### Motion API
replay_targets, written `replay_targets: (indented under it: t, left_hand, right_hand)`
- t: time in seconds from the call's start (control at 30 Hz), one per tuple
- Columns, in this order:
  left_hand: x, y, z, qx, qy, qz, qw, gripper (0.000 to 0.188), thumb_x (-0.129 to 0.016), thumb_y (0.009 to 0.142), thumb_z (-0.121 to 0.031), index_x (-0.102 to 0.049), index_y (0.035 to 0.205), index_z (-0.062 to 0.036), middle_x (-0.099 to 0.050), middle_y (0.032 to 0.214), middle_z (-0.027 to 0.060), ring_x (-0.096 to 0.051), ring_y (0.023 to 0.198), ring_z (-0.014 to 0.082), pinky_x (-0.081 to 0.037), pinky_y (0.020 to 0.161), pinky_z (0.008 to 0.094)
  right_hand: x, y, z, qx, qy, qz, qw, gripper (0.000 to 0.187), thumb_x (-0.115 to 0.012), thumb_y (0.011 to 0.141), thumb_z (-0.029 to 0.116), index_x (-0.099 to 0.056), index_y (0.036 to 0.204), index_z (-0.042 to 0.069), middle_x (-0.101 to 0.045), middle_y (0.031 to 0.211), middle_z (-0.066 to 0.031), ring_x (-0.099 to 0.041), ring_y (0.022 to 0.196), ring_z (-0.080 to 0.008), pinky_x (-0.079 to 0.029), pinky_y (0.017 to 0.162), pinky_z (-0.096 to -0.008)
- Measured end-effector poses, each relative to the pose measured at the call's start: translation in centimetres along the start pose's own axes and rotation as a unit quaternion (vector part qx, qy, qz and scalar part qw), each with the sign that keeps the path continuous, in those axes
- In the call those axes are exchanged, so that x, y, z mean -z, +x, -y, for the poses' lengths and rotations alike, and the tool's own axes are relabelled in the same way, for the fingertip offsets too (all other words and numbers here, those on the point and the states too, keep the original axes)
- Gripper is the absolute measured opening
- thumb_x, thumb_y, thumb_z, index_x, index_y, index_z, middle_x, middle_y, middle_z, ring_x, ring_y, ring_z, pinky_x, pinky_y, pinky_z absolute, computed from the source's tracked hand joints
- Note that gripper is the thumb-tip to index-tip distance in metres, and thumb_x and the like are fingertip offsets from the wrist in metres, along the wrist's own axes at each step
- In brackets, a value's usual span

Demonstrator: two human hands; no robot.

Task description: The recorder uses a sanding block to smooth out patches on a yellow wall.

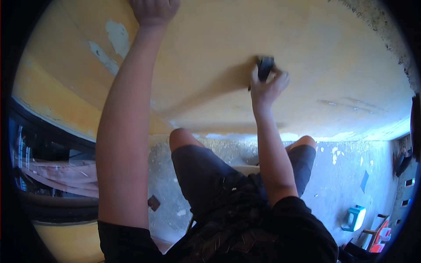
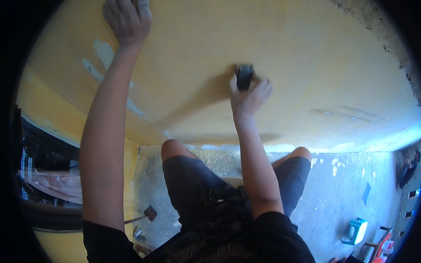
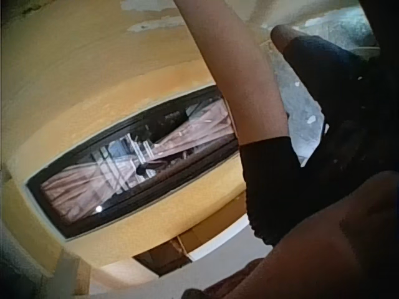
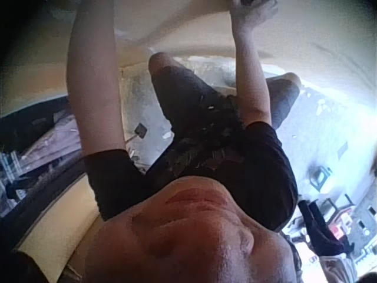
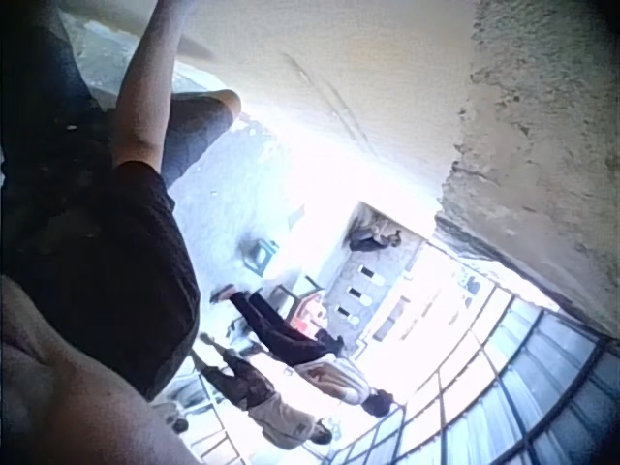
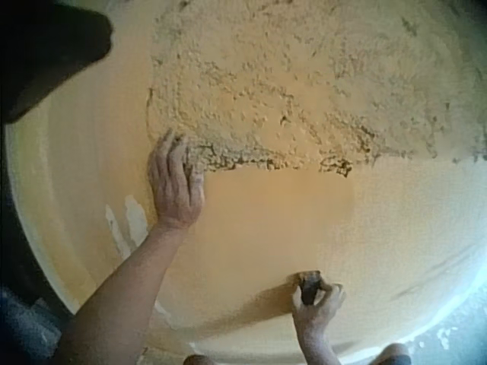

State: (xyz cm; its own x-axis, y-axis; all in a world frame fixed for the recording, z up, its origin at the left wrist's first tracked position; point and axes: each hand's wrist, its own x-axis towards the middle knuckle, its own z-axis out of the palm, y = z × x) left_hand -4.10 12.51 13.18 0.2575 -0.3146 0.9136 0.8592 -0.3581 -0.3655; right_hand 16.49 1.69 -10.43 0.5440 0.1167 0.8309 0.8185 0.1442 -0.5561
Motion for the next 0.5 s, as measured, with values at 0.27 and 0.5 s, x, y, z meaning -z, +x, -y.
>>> replay_targets:
  t: [0.27, 0.5]
  left_hand:
    - [1.3, 1.7, 3.2, -0.017, 0.003, -0.003, 1.0, 0.045, -0.035, 0.097, -0.03, -0.043, 0.127, 0.0036, -0.042, 0.133, 0.0251, -0.04, 0.123, 0.0409, -0.029, 0.104, 0.0512]
    - [1.1, 0.8, 0.7, -0.004, -0.059, -0.031, 0.998, 0.043, -0.049, 0.093, -0.033, -0.051, 0.125, -0.0029, -0.048, 0.13, 0.02, -0.046, 0.118, 0.0379, -0.031, 0.1, 0.051]
  right_hand:
    - [-1.7, 12.2, 8.5, 0.067, 0.054, -0.106, 0.991, 0.045, -0.078, 0.065, 0.033, -0.062, 0.091, 0.0, -0.055, 0.089, -0.0136, -0.05, 0.089, -0.0347, -0.041, 0.082, -0.0461]
    - [0.1, 2.8, 3.0, 0.054, 0.008, -0.042, 0.998, 0.04, -0.077, 0.065, 0.025, -0.061, 0.095, 0.003, -0.056, 0.088, -0.0131, -0.053, 0.082, -0.0352, -0.043, 0.079, -0.0465]
